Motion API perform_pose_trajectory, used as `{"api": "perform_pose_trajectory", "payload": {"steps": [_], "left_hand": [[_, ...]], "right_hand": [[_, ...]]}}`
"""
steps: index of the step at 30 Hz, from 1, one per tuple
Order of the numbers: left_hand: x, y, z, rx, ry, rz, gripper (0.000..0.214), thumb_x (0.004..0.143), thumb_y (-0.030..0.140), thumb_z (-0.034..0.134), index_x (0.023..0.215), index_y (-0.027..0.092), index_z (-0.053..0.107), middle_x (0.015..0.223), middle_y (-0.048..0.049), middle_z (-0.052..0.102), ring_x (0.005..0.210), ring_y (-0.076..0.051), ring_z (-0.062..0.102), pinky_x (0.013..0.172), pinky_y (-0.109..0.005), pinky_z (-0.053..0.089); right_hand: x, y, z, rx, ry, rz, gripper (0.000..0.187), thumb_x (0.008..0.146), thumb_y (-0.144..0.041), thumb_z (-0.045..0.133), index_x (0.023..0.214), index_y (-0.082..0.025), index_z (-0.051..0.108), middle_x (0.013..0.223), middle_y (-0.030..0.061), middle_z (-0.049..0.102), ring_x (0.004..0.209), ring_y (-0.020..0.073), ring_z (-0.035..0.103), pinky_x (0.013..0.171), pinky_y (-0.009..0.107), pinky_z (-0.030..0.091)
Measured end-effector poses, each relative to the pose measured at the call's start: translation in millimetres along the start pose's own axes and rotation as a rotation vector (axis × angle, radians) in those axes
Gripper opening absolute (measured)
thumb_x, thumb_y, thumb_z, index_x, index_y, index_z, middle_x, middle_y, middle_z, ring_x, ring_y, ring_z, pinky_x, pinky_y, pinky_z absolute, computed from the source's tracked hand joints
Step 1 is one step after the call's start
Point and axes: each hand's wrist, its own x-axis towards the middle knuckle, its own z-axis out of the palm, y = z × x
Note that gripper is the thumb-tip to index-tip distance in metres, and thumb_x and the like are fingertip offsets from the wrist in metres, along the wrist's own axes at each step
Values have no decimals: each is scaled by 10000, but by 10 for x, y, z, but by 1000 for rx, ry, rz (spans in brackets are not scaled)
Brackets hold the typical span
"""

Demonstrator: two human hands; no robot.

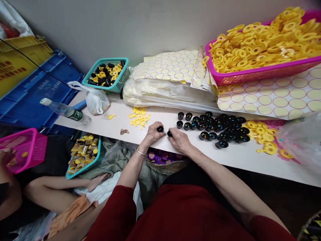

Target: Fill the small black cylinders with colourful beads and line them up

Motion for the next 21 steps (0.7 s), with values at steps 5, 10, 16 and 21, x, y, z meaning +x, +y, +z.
{"api": "perform_pose_trajectory", "payload": {"steps": [5,10,16,21], "left_hand": [[-54,240,298,-70,-60,72,248,611,261,737,809,186,609,877,-29,596,832,-160,562,771,-290,468],[163,262,328,-160,-42,38,288,765,407,623,931,172,626,965,-61,613,903,-168,564,826,-293,457],[709,-241,-149,306,361,-296,214,819,166,403,712,171,588,823,-98,604,908,-238,542,889,-397,408],[959,-491,-346,509,220,-219,254,723,82,423,850,165,627,929,-136,628,1037,-295,517,964,-437,358]], "right_hand": [[-652,365,173,79,274,40,283,898,-269,330,1097,-179,509,976,107,606,882,210,603,702,300,481],[-997,704,205,62,484,124,390,905,-391,382,1223,-186,479,1084,152,608,949,250,620,770,358,520],[-1067,683,38,-133,529,166,463,882,-461,458,1273,-211,459,1037,160,640,930,285,643,668,372,531],[-1203,613,-24,-76,552,111,309,881,-389,488,1163,-276,545,987,119,668,857,251,665,691,376,550]]}}
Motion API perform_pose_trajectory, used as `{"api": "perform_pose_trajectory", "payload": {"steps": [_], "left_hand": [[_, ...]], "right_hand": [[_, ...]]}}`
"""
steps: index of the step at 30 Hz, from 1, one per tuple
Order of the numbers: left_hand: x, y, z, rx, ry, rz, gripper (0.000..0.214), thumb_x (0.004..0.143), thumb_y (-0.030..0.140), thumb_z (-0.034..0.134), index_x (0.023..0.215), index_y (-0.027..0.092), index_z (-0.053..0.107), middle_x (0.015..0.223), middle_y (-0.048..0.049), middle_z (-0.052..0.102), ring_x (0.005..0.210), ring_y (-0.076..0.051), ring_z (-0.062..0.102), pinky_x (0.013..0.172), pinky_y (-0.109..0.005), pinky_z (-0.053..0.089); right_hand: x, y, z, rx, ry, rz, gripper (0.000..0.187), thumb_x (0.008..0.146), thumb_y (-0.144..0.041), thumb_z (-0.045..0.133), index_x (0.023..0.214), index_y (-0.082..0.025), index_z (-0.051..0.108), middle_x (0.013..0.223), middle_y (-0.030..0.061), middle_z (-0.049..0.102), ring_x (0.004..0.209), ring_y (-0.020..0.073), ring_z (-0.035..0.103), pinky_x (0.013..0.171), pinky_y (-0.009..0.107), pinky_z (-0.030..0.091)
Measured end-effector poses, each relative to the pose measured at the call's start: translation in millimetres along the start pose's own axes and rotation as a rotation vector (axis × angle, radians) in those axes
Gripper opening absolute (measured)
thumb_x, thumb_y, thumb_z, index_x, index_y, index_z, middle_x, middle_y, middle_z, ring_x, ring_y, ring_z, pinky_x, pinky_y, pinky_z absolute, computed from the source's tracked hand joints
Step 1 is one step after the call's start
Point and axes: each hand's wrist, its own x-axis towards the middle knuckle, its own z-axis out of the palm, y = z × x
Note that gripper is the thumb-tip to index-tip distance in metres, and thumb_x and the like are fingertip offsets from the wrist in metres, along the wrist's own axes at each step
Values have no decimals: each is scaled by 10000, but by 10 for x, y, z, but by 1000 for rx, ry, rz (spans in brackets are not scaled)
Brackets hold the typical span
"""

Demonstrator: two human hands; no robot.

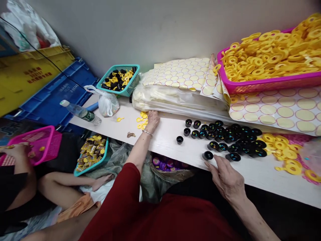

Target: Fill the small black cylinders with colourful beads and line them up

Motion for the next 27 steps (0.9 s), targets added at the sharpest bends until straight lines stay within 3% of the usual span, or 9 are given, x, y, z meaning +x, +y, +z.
{"api": "perform_pose_trajectory", "payload": {"steps": [6,9,12,14,17,22,27], "left_hand": [[-21,58,141,37,-12,-4,304,714,75,417,919,135,633,1009,-167,611,1045,-307,513,960,-433,352],[-43,100,194,-14,21,30,323,703,76,411,926,159,629,970,-138,618,1038,-294,503,959,-428,351],[-30,153,208,-45,-9,-3,300,713,89,398,892,166,627,894,-126,624,990,-282,521,940,-423,356],[-15,200,206,-55,-47,-38,276,720,93,389,840,165,626,854,-124,626,940,-271,536,909,-412,370],[-11,274,203,-115,-84,-19,246,723,99,388,774,169,618,812,-105,632,836,-239,542,833,-377,399],[-53,335,188,-247,-80,54,204,766,153,416,697,171,607,757,-70,631,772,-194,534,770,-311,411],[-72,336,185,-435,-79,63,227,807,193,426,683,169,614,725,-36,622,765,-170,542,754,-271,421]], "right_hand": [[72,-267,57,202,-155,-48,256,915,-296,399,1082,-257,588,964,100,657,889,223,647,782,371,549],[364,-562,268,191,-243,-67,299,925,-279,362,1148,-189,540,1079,134,606,969,230,617,780,345,535],[731,-828,538,65,-323,62,376,910,-313,424,1237,-130,449,1211,179,519,948,242,610,695,318,513],[930,-933,683,-4,-399,129,358,907,-308,438,1215,-126,445,1183,172,518,874,221,612,644,297,481],[1061,-971,792,-49,-480,103,260,923,-241,388,1146,-137,472,1112,147,537,849,201,596,633,285,445],[849,-886,761,-17,-488,-28,283,928,-240,381,1181,-143,465,1090,120,553,908,208,592,654,285,453],[480,-806,743,91,-395,-144,330,931,-259,384,1235,-150,451,1096,124,575,913,207,599,714,295,483]]}}
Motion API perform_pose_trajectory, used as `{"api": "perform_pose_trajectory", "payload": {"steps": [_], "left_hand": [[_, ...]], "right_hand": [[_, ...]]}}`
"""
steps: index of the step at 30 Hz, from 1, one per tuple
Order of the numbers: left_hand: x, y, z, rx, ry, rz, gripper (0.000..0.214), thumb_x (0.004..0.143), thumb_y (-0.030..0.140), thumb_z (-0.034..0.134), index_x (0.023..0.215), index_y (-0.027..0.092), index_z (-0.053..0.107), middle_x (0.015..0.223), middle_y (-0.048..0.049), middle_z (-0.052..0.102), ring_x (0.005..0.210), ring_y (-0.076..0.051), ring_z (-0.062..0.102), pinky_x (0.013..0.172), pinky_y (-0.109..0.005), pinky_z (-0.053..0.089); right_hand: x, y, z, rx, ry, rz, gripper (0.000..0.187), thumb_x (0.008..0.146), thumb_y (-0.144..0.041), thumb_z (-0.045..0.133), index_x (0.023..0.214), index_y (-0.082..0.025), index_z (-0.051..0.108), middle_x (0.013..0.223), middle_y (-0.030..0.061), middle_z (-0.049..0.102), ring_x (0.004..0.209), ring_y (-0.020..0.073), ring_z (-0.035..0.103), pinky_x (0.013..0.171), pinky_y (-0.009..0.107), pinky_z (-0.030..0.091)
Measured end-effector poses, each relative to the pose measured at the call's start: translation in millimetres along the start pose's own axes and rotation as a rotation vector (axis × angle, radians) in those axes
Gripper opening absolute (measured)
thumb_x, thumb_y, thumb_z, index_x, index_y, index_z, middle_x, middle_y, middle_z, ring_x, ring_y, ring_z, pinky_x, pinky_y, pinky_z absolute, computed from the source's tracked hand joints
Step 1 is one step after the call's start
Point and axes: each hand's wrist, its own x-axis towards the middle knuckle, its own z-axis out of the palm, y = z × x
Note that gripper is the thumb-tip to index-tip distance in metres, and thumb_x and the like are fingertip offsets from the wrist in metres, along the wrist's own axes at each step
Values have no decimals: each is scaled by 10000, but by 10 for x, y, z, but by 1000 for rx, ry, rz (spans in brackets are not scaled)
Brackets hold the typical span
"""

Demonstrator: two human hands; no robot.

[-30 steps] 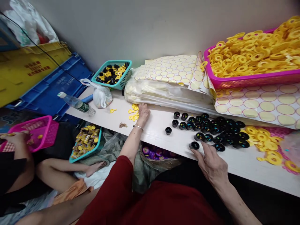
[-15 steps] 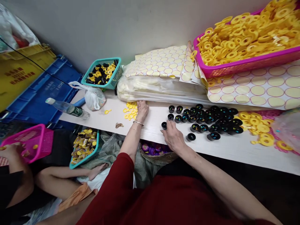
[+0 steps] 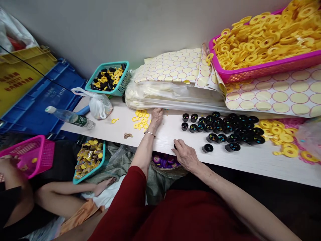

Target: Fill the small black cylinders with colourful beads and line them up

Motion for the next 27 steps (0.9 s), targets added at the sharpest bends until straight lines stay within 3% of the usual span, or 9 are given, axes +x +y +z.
{"api": "perform_pose_trajectory", "payload": {"steps": [5,10,12,15,18,21,27], "left_hand": [[34,36,104,-94,-105,104,196,810,212,460,707,169,621,737,-21,618,766,-162,540,771,-266,418],[89,77,210,-108,-265,142,224,808,238,473,622,158,571,605,13,517,652,-137,476,693,-248,398],[117,80,246,-120,-320,159,221,805,239,474,631,151,579,600,15,512,645,-136,472,692,-248,396],[151,87,296,-131,-359,189,194,791,219,482,662,141,605,643,8,554,690,-144,500,727,-252,398],[149,114,318,-118,-395,197,215,790,232,488,633,133,597,602,17,519,660,-132,480,691,-246,383],[98,155,292,-98,-431,207,270,796,265,500,567,135,560,545,28,441,600,-115,431,644,-250,360],[-103,196,190,-197,-445,320,251,779,230,563,537,165,553,725,-24,586,748,-147,507,789,-294,390]], "right_hand": [[-196,-11,48,188,50,-57,335,901,-297,468,1203,-152,461,1020,122,595,859,213,607,702,321,503],[-467,-99,163,325,-155,-260,283,855,-218,531,1134,-179,508,944,73,601,830,174,600,696,292,491],[-562,-103,285,297,-226,-261,329,843,-202,542,1168,-168,513,980,91,605,871,182,605,724,299,488],[-580,-39,475,273,-286,-72,387,836,-221,556,1215,-157,510,1068,130,611,979,217,593,820,344,472],[-457,70,603,403,-335,129,373,842,-290,551,1201,-190,536,1042,90,638,970,212,592,850,349,455],[-308,127,691,577,-311,203,338,829,-332,556,1141,-209,590,967,49,663,945,205,592,868,332,443],[-109,17,874,794,-194,351,241,753,-401,614,907,-237,701,882,9,695,966,237,599,901,331,440]]}}
